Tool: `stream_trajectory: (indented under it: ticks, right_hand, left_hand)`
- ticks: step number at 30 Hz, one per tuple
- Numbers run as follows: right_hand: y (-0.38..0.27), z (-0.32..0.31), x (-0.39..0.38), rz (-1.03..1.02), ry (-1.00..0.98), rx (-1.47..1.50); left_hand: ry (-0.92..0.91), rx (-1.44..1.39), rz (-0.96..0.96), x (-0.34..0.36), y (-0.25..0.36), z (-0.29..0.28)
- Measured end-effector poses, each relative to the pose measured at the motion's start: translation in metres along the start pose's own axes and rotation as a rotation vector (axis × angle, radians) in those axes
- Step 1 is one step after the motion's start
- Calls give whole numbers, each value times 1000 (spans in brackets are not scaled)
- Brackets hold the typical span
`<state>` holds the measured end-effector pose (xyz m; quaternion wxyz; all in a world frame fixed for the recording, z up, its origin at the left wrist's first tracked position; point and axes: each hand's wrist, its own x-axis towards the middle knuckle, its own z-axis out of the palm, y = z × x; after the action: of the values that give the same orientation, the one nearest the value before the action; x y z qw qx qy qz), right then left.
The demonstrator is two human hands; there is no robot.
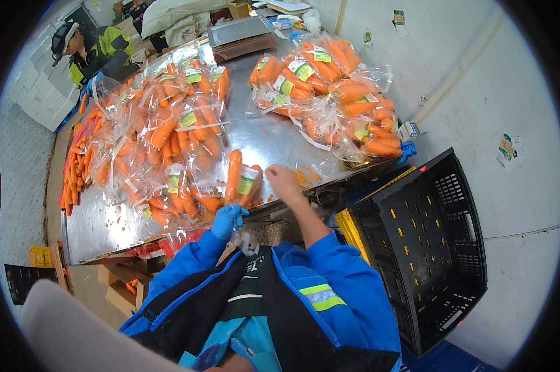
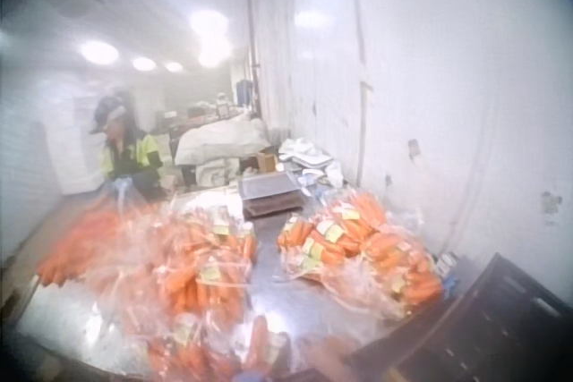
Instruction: The person places carrots into plastic bags on a stainless steel table and seals each bag using a tape dispenser.
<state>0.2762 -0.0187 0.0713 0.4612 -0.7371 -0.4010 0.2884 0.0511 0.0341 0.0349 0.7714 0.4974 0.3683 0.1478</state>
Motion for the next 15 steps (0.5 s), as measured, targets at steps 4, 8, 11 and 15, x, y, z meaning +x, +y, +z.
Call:
stream_trajectory:
  ticks: [4,8,11,15]
  right_hand:
    - [23,-44,7,99,-35,-473]
    - [57,-28,29,-50,-147,-723]
    - [60,-24,35,-32,-111,-615]
    - [34,-29,38,50,-336,231]
  left_hand:
    - [-170,-510,-121,-15,8,6]
    - [-294,-792,-149,-26,-5,9]
    - [-277,-933,-137,-43,-7,9]
    - [178,-698,-346,-63,3,26]
